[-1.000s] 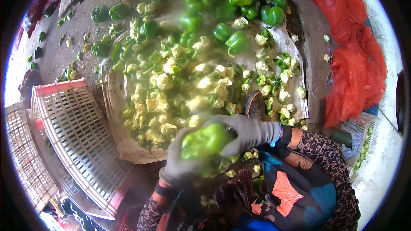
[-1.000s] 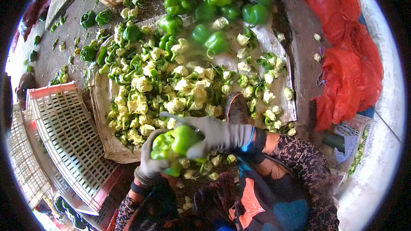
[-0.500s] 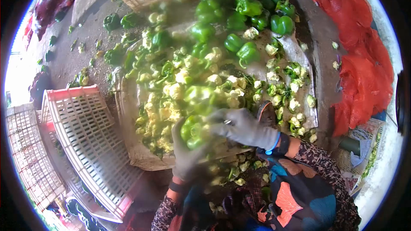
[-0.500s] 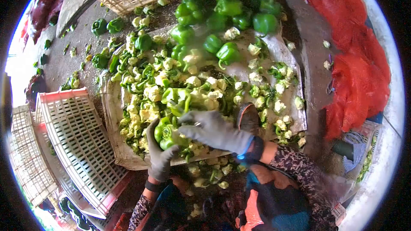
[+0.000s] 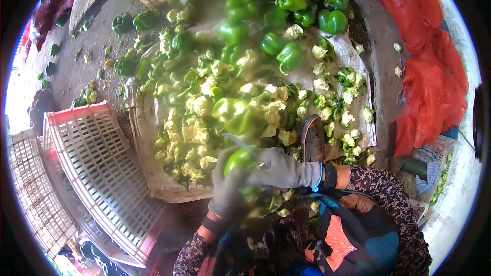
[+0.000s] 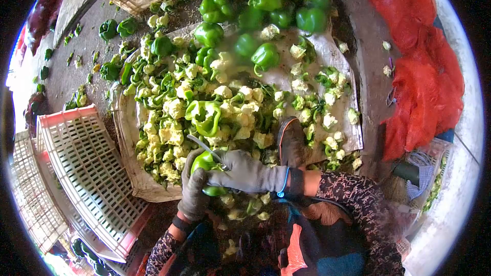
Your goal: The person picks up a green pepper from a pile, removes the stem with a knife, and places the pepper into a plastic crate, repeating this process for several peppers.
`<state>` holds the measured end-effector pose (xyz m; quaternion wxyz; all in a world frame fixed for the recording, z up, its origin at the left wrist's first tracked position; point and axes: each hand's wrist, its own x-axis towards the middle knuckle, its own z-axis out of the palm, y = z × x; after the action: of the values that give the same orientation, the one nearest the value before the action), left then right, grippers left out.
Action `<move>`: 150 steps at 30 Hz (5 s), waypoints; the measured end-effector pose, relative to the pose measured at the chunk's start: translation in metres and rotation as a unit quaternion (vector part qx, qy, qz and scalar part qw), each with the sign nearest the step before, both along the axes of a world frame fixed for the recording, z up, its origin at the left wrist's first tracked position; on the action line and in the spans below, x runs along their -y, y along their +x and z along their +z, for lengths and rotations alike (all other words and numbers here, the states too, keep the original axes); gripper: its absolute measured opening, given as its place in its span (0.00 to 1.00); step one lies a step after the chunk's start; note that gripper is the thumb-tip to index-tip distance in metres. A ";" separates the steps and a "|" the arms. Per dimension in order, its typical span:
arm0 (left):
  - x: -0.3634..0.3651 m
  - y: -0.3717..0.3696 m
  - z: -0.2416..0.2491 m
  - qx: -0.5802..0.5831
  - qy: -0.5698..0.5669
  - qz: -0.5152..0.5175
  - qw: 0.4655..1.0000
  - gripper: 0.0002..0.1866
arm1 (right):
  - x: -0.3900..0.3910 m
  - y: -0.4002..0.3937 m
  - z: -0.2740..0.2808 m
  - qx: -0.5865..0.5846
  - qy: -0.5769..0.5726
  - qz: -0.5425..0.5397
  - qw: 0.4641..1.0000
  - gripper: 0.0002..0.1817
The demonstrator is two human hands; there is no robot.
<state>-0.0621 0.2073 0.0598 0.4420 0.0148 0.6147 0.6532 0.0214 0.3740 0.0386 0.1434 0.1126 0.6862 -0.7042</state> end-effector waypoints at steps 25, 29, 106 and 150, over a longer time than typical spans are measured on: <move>-0.042 -0.036 -0.006 -0.328 -0.151 -0.178 0.915 0.35 | -0.101 0.046 0.024 0.021 -0.059 -0.301 0.952 0.23; -0.081 -0.021 -0.028 -0.302 -0.215 -0.240 0.897 0.30 | -0.105 0.050 0.022 0.026 0.022 -0.289 0.957 0.18; -0.015 -0.055 0.025 -0.095 0.098 0.212 0.968 0.29 | -0.028 0.003 0.042 -0.055 0.169 0.006 0.984 0.22; -0.049 0.007 0.003 -0.006 0.088 -0.053 0.995 0.49 | -0.034 0.003 0.022 0.005 0.034 -0.172 0.984 0.23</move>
<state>-0.0551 0.2568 0.0631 0.4695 0.0903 0.5556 0.6802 0.0246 0.4077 0.0605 0.0196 0.2378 0.6792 -0.6941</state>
